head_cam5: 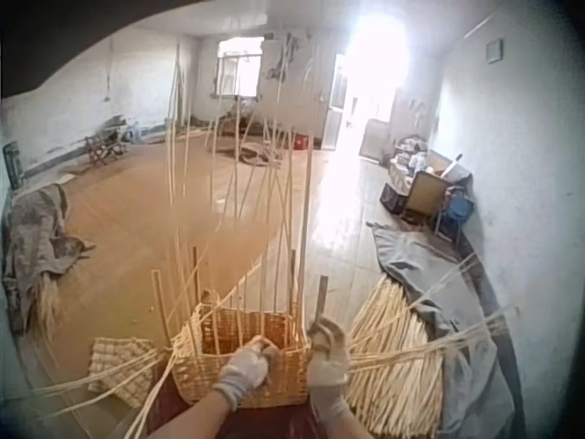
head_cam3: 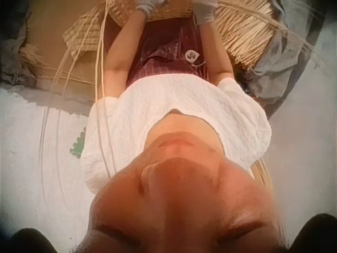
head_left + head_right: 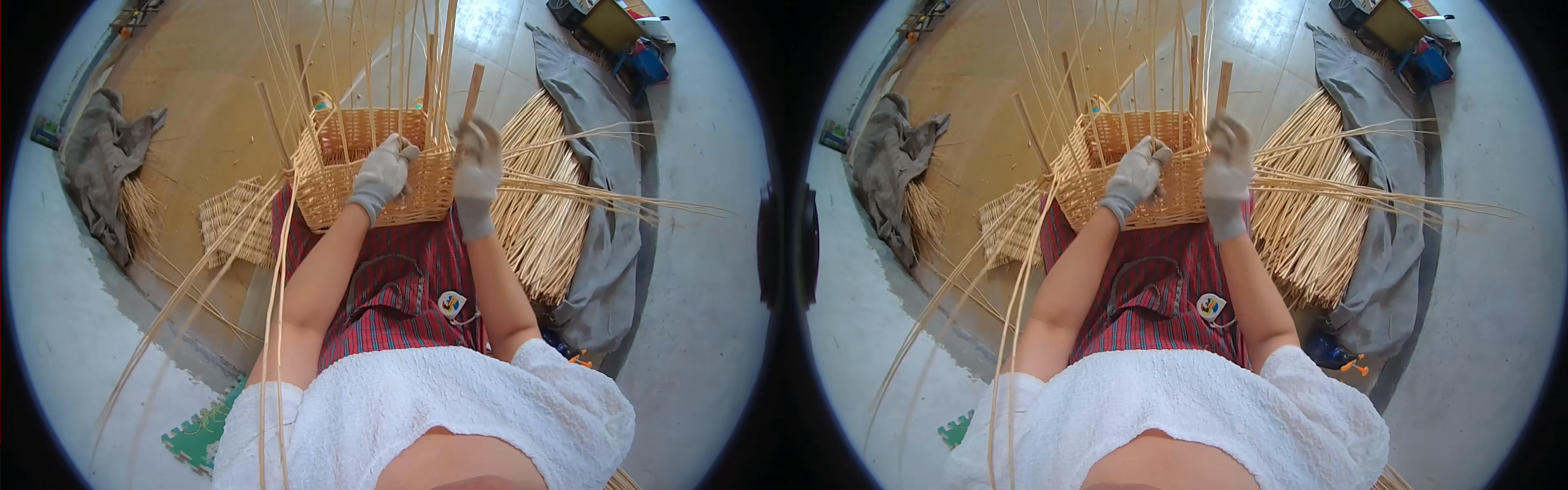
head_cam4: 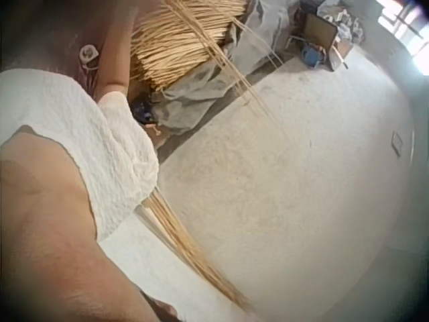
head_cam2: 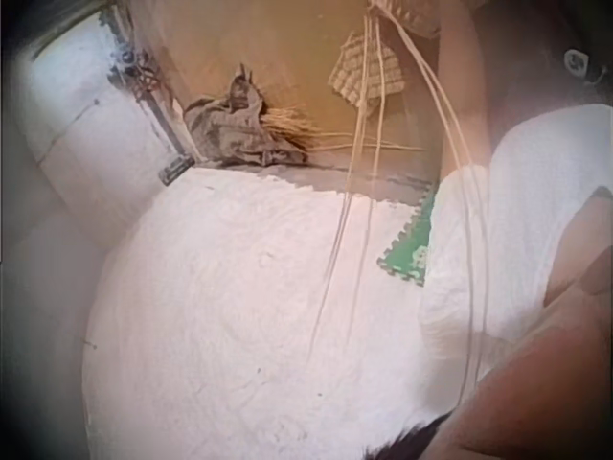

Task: The person sits on the floor and weaves a basket using thin wooden strips. They interlace the strips through the vertical stakes of the basket frame, occasionally using a metal ruler to measure the height of the stakes.

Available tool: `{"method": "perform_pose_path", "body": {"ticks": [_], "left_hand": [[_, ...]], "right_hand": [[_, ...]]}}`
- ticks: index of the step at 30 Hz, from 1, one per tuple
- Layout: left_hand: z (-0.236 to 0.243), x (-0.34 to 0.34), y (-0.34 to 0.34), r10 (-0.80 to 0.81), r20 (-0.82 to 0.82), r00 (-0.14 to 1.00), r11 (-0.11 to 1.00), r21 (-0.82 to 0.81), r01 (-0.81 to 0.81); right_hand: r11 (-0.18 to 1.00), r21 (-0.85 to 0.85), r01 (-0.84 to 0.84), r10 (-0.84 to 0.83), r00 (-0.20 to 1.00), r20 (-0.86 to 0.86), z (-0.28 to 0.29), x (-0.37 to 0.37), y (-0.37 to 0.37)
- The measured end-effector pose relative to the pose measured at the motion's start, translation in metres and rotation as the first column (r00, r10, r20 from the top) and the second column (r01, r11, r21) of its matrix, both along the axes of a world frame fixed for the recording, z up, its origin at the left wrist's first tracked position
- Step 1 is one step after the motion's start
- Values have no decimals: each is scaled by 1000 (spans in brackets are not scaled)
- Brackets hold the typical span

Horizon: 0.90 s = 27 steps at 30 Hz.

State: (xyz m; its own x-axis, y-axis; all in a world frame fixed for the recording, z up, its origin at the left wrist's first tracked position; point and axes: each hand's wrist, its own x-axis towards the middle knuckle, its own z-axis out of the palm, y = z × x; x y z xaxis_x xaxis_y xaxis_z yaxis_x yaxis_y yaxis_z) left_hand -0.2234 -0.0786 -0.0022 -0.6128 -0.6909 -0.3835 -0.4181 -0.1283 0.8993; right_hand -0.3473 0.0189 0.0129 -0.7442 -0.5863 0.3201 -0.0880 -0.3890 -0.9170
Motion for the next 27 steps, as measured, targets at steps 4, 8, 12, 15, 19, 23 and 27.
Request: {"method": "perform_pose_path", "body": {"ticks": [4,8,12,15,19,23,27], "left_hand": [[-30,-13,4,128,34,991,896,-433,-101],[2,-5,-1,129,34,991,991,28,-130],[-1,-9,12,252,-136,958,967,71,-244],[-13,4,43,294,-461,837,926,-81,-369],[-83,115,31,425,-383,821,597,-563,-571],[-59,152,16,637,-330,697,517,-487,-704],[-69,198,-3,648,-484,588,664,-19,-747]], "right_hand": [[976,192,105,77,654,-753,41,-16,-57],[991,73,112,-99,982,-163,-6,-23,16],[899,437,-22,85,988,-125,-7,11,59],[766,619,174,272,785,-557,-14,4,30],[603,777,177,454,725,-518,9,-1,15],[871,472,135,195,787,-585,-2,57,20],[689,440,-575,699,366,-615,8,171,17]]}}
